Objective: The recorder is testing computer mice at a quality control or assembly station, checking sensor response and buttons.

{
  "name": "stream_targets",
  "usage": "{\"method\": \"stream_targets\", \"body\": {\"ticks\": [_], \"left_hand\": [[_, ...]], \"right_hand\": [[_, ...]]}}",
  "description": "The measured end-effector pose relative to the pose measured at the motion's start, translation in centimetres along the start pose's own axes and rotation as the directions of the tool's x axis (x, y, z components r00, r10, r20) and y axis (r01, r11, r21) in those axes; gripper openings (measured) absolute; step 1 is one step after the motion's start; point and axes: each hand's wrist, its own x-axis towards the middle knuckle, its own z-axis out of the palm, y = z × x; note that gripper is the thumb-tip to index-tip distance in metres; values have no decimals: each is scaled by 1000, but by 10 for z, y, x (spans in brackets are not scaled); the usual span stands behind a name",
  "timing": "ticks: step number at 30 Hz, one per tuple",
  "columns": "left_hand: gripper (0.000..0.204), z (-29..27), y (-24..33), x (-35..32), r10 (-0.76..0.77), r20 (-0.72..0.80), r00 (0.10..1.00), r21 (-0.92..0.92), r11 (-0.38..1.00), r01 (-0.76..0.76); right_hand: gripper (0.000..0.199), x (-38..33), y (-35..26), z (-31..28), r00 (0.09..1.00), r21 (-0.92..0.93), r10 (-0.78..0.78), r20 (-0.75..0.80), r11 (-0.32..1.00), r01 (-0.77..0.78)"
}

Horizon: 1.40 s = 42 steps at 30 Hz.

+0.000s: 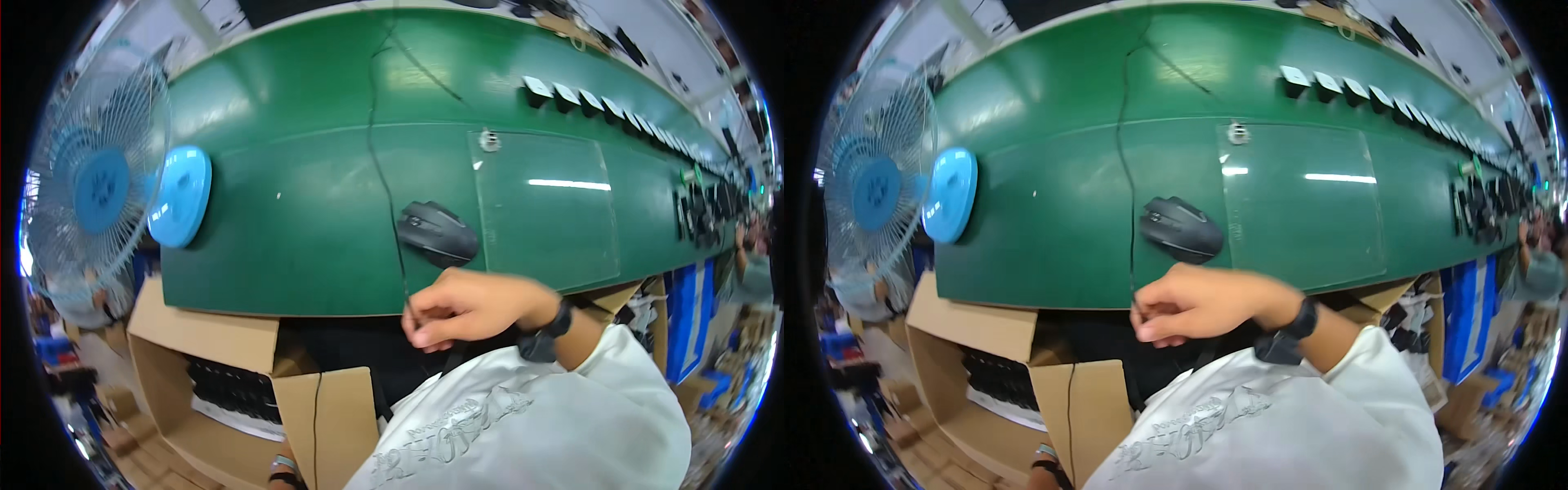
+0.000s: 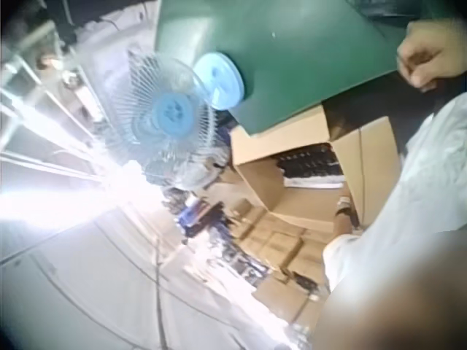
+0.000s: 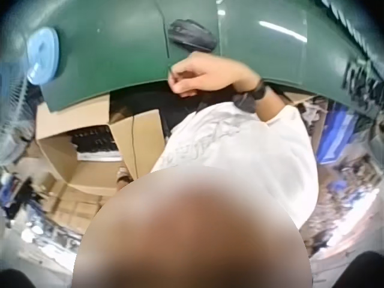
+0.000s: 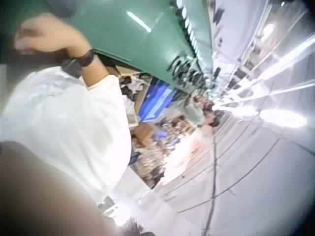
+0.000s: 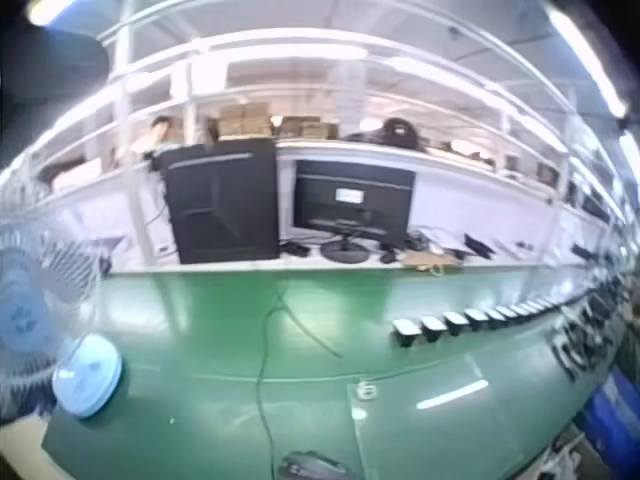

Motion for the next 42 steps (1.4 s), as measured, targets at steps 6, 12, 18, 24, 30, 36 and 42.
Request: {"method": "stream_targets", "body": {"ticks": [6,12,18,24,30,36,42], "left_hand": [[39,-113,3,-49,-338,4,941,88,938,336],[33,-236,172,-205,77,-906,417,20,990,-141],[18,-250,355,-202,489,-869,80,245,565,-788],[107,-237,425,-131,566,-803,-189,366,217,-905],[61,-222,407,-99,449,-890,74,15,193,-981],[29,-201,392,-82,344,-933,108,-42,194,-980],[27,-205,385,-83,347,-933,92,-29,181,-983]], "right_hand": [[22,-97,-13,-150,695,-575,-167,-700,709,-408],[25,-86,53,-276,431,-662,-578,-693,274,-697],[12,-49,9,-176,464,-675,-510,-724,662,-325],[8,-13,-17,35,864,-428,-380,-331,876,221],[13,6,-15,61,574,-501,-595,-563,798,336],[9,19,13,68,698,96,-130,-704,957,274],[13,48,28,76,704,71,-144,-696,961,267]]}}
